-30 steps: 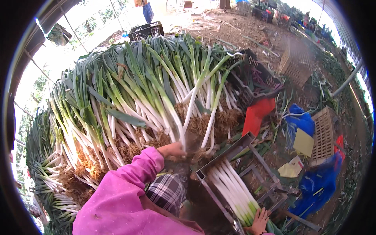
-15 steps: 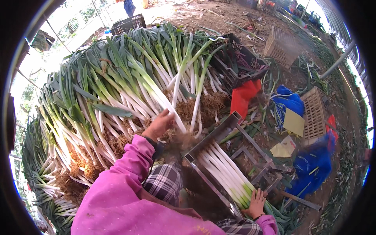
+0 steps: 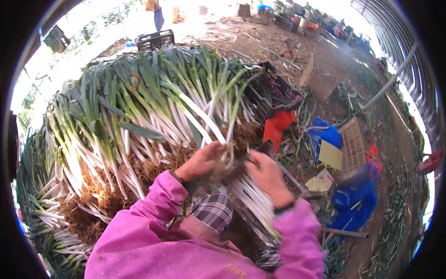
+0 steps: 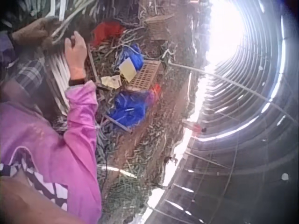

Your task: The person ties a mesh bag of leeks with a yellow string, places it next to other bags, and then uses a metal frame with a blade to trim the roots and tops from leeks.

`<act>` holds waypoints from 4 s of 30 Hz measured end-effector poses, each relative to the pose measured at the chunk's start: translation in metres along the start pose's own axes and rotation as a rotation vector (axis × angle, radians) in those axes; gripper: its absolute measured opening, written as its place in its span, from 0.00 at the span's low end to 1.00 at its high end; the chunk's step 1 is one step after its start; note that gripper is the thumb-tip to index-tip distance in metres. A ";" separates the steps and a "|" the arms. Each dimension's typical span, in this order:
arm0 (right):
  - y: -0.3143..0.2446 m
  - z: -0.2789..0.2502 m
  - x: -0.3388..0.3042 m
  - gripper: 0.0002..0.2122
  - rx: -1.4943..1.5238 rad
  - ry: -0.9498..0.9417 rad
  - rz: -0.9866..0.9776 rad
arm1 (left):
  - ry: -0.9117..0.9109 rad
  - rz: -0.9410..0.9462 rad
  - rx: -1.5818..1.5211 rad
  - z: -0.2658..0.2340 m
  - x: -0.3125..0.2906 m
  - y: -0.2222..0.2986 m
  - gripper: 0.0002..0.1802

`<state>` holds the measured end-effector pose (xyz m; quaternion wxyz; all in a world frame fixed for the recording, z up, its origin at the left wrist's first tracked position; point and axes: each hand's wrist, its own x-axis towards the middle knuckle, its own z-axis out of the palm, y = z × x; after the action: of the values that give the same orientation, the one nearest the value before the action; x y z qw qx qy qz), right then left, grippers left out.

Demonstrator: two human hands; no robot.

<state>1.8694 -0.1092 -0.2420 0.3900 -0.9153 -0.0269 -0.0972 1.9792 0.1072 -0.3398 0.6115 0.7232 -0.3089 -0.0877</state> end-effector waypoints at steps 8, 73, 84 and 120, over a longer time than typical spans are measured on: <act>0.002 0.150 0.077 0.10 0.603 0.098 0.567 | -0.220 -0.073 0.554 -0.020 -0.029 0.026 0.18; 0.246 -0.122 -0.396 0.21 -0.704 1.331 0.977 | -0.842 0.517 0.724 0.325 0.020 -0.108 0.15; 0.256 -0.081 -0.393 0.09 -0.765 0.679 1.172 | -0.833 0.481 0.734 0.332 0.026 -0.102 0.15; 0.324 -0.177 -0.615 0.16 -0.817 0.421 2.147 | -0.741 0.582 0.634 0.325 0.008 -0.103 0.17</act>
<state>1.2798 -0.4453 -0.4738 -0.0547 -0.4911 0.8594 0.1313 1.8561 -0.1606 -0.5112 0.2140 0.6775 -0.7006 -0.0665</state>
